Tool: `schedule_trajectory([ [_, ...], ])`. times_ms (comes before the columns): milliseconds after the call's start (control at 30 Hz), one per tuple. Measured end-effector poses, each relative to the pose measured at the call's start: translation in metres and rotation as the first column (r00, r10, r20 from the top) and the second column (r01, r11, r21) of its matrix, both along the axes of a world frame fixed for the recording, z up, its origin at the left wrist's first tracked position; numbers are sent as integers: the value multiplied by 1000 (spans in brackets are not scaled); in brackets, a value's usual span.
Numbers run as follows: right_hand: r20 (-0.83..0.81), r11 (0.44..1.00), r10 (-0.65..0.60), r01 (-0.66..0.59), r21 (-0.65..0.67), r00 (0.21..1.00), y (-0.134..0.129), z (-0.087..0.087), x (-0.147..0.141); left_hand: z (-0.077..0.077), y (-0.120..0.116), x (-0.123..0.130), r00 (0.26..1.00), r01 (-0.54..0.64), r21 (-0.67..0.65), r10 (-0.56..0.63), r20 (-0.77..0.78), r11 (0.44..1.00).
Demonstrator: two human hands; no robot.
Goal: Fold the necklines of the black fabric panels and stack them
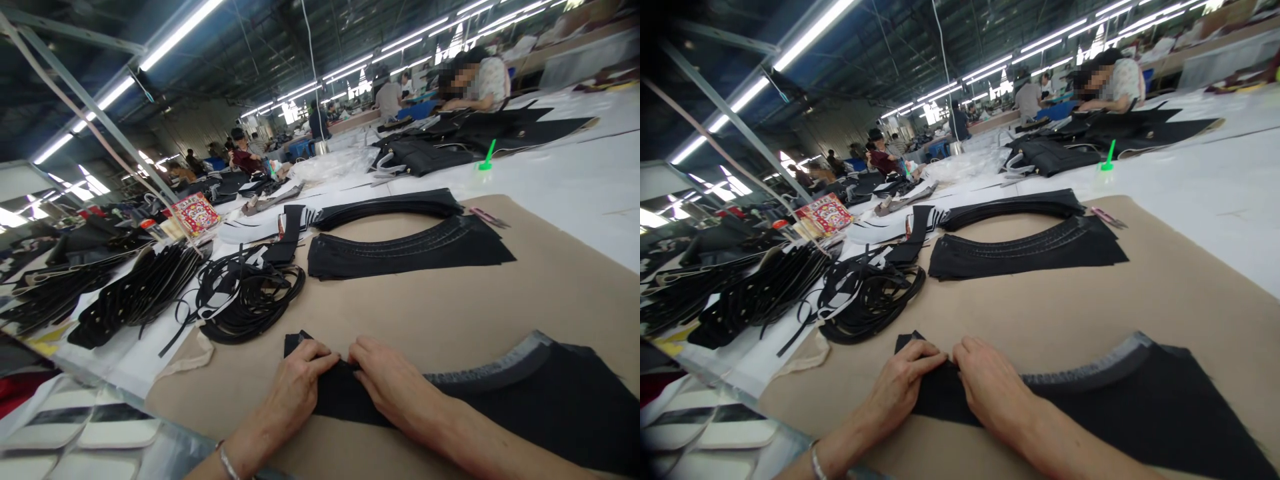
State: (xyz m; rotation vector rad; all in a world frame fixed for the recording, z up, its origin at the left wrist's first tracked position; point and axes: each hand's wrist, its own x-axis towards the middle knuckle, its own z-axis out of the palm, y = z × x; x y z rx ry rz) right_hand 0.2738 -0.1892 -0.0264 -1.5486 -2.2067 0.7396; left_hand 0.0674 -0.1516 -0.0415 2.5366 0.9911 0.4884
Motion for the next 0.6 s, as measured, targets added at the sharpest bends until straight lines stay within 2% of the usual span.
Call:
schedule_trajectory([
  [333,-42,997,68,-67,36,997,-10,-12,15,2,-9,0,998,-13,101,19,-56,995],
  [467,-30,995,98,-97,38,995,-13,-14,21,1,-9,2,1000,-23,128,24,-5,991],
  [600,-14,991,109,-108,75,994,-14,-17,22,1,-14,16,997,-75,104,72,25,992],
])
